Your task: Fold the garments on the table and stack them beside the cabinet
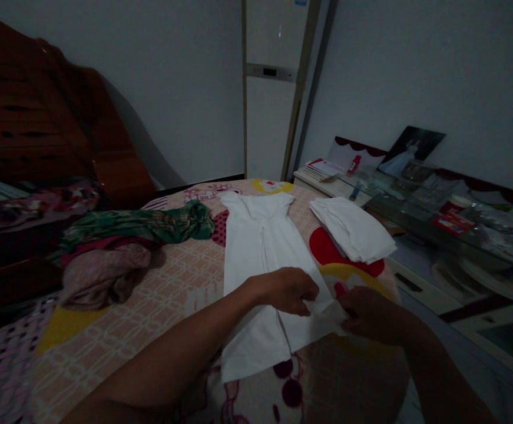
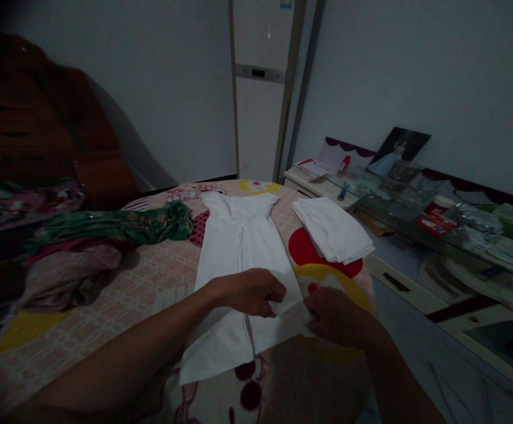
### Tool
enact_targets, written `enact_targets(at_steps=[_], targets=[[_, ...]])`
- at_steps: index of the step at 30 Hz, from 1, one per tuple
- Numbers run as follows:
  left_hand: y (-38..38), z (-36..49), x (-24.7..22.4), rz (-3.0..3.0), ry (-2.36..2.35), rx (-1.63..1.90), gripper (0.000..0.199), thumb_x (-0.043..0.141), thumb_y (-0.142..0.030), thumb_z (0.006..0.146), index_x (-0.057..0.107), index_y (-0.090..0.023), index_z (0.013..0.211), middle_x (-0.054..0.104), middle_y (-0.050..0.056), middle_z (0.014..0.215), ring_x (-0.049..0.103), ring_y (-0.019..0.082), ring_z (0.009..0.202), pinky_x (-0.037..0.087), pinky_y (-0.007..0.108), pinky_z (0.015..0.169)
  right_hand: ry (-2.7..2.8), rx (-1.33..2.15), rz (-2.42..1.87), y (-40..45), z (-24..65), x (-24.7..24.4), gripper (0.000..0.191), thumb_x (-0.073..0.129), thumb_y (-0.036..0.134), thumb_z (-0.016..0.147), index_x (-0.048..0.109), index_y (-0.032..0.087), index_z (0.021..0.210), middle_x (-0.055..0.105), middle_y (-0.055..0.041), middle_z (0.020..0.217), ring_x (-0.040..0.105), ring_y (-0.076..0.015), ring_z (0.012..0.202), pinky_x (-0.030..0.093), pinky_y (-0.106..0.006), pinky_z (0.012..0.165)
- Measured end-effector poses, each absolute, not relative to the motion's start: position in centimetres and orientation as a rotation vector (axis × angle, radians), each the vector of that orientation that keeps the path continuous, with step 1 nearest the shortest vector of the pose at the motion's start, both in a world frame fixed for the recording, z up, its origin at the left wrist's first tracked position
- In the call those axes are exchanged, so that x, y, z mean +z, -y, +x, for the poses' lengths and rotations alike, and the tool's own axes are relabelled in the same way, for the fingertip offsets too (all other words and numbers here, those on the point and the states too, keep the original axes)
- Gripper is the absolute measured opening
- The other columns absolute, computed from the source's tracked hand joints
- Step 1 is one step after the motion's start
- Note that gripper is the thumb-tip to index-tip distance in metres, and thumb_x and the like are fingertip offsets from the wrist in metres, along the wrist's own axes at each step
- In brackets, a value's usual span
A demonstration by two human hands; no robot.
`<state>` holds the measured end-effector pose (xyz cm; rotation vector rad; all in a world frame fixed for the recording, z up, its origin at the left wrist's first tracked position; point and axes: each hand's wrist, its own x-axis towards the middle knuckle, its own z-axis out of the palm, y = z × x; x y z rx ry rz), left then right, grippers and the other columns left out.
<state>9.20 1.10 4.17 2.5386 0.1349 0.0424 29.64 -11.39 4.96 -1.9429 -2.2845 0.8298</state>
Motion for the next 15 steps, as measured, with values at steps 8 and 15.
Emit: enact_targets(at_steps=[8,15], targets=[[-4.0,8.1,4.1,2.202,-0.125,-0.004,0.009,0.069,-0.024,0.078,0.071,-0.016,0.082,0.067,-0.001,0.07,0.058,0.011,0.063,0.041,0.02,0.06,1.918,1.368,-1.696,8.7,30.5,4.8,0.031,0.06,0.041,0.082,0.061,0.017,0.064,0.059,0.0004,0.051,0.05,-0.0098,0.042,0.035,-0.02,0.042],[-10.5,6.8,0.1,2.186,-0.962,0.746,0.008,0.061,-0.013,0.075,0.068,-0.015,0.079,0.068,0.0,0.073,0.061,0.013,0.069,0.044,0.023,0.068,1.678,1.035,-1.692,0.0,29.4,4.1,0.026,0.059,0.033,0.079,0.057,0.017,0.059,0.059,-0.0008,0.05,0.051,-0.009,0.042,0.036,-0.018,0.04]])
